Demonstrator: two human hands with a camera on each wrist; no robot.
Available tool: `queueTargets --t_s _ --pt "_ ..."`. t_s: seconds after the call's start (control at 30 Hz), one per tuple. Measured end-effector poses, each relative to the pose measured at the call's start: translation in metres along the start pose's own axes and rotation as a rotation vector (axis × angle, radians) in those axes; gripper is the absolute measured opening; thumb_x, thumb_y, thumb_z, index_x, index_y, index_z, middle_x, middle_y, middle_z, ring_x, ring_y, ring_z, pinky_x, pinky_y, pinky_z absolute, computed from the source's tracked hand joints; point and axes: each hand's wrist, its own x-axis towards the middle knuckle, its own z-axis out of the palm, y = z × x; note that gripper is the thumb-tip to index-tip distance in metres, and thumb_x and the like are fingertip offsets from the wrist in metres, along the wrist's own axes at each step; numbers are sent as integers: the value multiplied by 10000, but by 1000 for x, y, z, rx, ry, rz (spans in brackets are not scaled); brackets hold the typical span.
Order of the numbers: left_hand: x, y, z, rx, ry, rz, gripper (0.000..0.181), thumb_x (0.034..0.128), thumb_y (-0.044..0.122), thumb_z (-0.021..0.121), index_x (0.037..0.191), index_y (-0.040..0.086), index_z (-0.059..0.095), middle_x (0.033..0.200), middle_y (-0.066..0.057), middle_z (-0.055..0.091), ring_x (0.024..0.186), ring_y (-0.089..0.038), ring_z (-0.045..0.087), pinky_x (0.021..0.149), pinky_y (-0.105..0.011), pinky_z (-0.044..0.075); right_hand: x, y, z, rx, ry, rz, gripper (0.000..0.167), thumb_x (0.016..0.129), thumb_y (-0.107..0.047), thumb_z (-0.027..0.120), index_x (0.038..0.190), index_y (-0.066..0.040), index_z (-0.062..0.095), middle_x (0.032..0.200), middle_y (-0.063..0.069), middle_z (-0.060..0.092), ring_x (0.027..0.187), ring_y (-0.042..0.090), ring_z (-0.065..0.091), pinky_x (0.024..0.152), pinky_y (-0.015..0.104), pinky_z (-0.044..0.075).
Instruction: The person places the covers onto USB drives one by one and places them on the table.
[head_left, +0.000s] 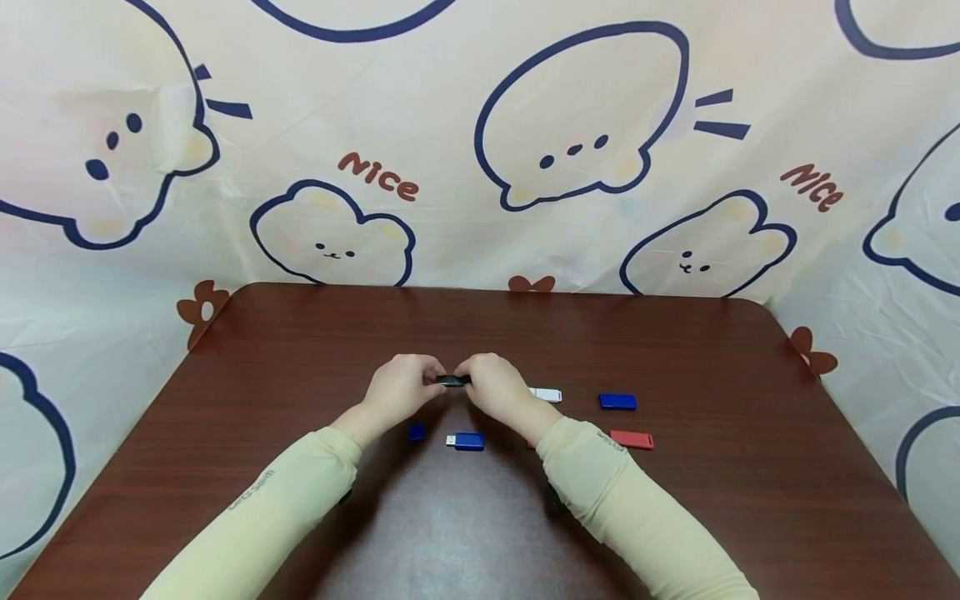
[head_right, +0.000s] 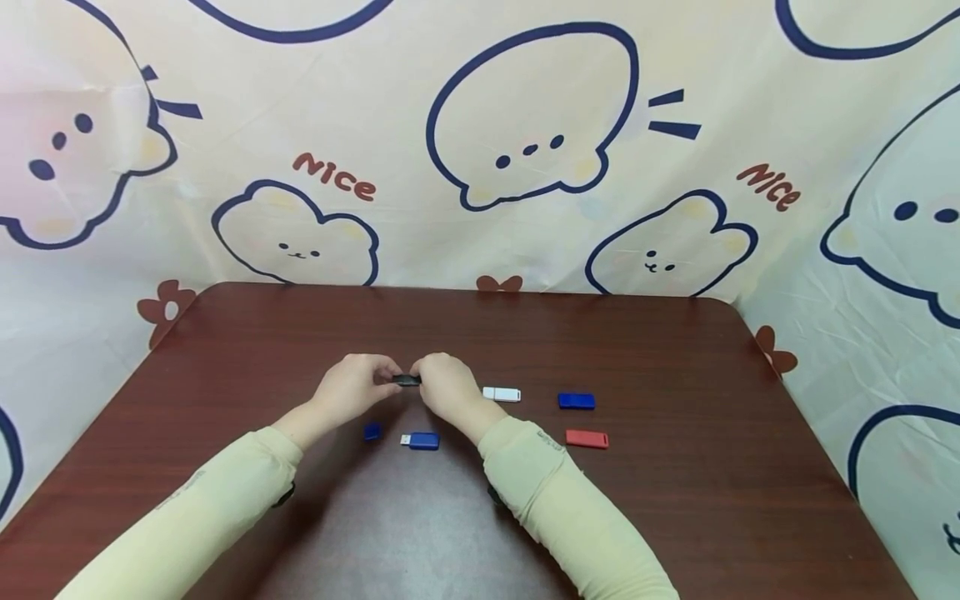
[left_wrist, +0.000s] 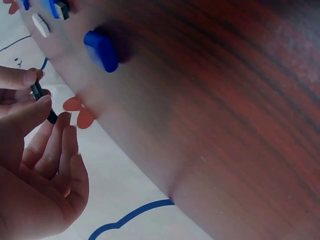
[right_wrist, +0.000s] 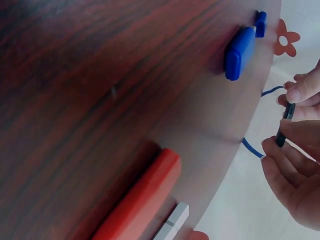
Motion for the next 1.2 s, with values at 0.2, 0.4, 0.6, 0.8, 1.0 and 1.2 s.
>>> queueTargets --t_s 0.2,0.4,0.6,0.8,1.0,1.2 --pt "2 -2 3 33 3 2 133 779 173 752 891 112 717 815 -15 709 729 -144 649 625 -311 511 2 1 7 -20 7 -16 261 820 78 576 980 -58 732 924 74 682 886 179 648 778 290 532" --pt "4 -5 7 27 -26 -11 121 777 160 750 879 108 714 820 -16 711 750 -147 654 647 -324 515 3 1 12 -48 -1 -31 275 823 76 560 986 -64 731 936 76 687 906 184 649 778 294 527" --pt "4 -10 10 32 -44 -23 108 768 151 754 857 112 705 817 -14 708 752 -146 647 652 -337 510 3 -2 16 -94 -53 -46 272 850 65 546 1004 -70 725 923 77 667 889 175 648 759 296 530" --pt "4 -16 14 69 -54 -39 109 765 172 760 843 127 698 801 0 703 722 -140 638 639 -331 498 2 -4 19 -150 -119 -83 248 892 22 530 1028 -85 707 910 62 641 825 139 621 708 262 520" --pt "4 -19 18 104 -63 -58 121 748 188 770 835 141 700 773 21 699 716 -132 636 656 -343 492 2 -5 22 -200 -183 -103 272 930 -34 507 1151 -85 656 1003 60 624 914 156 621 755 260 517" --pt "5 -21 19 134 -39 -52 128 731 194 776 815 134 700 744 22 698 717 -145 641 713 -388 479 0 -8 24 -238 -264 -74 368 956 -80 480 1321 -60 526 1233 91 569 1118 210 527 906 302 485"
